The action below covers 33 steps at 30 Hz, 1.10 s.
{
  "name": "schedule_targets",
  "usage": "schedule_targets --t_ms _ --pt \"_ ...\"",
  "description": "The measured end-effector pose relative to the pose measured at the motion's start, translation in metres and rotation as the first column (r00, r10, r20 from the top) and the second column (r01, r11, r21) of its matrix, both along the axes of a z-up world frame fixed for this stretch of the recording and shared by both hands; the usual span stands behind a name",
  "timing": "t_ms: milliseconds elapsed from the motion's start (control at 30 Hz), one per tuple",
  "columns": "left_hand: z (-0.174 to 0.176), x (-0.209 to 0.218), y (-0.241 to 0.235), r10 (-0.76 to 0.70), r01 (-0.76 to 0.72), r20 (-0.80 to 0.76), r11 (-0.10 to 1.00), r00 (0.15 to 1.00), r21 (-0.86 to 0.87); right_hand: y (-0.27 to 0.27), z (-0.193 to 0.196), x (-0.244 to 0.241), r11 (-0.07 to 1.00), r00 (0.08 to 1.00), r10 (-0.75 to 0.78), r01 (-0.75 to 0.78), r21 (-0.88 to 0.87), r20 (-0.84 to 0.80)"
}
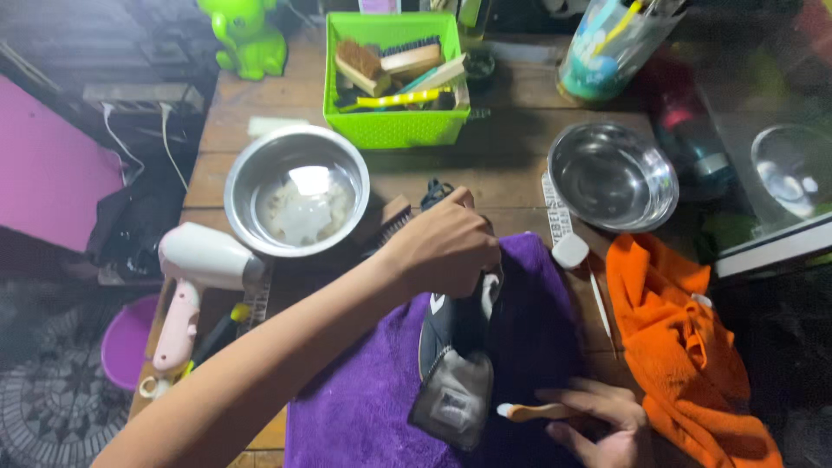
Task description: The person removes the insole from a sneaker and uses a small brush to scrub the interior fabric of the shoe. The person repeatedly dips the brush into a bowl of soapy water and continues scrubbing the inside of the shoe.
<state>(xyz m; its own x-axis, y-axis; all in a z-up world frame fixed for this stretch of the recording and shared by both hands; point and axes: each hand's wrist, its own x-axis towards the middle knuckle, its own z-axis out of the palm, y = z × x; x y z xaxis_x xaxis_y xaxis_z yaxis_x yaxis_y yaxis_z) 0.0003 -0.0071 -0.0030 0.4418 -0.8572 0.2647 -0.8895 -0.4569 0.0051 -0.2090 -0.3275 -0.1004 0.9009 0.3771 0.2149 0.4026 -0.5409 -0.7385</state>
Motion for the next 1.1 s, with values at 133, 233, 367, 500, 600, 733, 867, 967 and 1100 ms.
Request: schedule_targets --t_ms 133,233,367,500,600,733,867,967,1100 --pt "0.004 0.004 0.004 -0.116 0.116 0.025 0.993 0.993 -0.013 0.020 0.018 -0.001 0.995 0.997 -0.079 0.080 0.056 -0.011" --pt "0.001 0.001 0.010 -0.135 0.132 0.086 0.990 0.987 0.043 0.029 0.023 -0.003 0.995 1.000 -0.028 0.029 0.095 -0.005" --pt "-0.010 0.003 0.015 -0.107 0.108 0.106 0.994 0.989 -0.002 0.033 0.023 0.004 0.991 0.999 -0.028 0.032 0.131 -0.026" --pt "-0.017 -0.001 0.012 -0.050 0.040 0.161 0.997 0.986 0.061 0.037 0.031 0.004 0.987 0.999 0.006 0.001 0.159 -0.039" --pt "-0.022 0.003 -0.003 -0.074 0.028 0.183 0.969 0.980 0.244 0.027 0.023 0.006 0.998 0.999 0.007 -0.004 0.062 -0.036" --pt "-0.010 0.005 -0.003 -0.100 0.014 0.192 0.915 0.976 0.404 0.030 0.019 0.003 0.992 0.998 -0.055 0.060 0.114 -0.044" --pt "-0.004 0.007 0.017 -0.170 0.144 0.110 0.967 0.979 0.209 0.033 0.026 0.004 0.989 1.000 -0.009 0.011 0.149 -0.009" --pt "-0.002 0.014 0.022 -0.198 0.196 0.026 0.978 0.980 0.069 0.030 0.013 0.004 0.990 0.999 -0.043 0.045 0.131 -0.015" --pt "0.013 0.008 0.012 -0.289 0.266 -0.132 0.949 0.948 -0.167 0.018 0.017 0.007 0.999 0.989 -0.048 0.044 -0.029 -0.138"
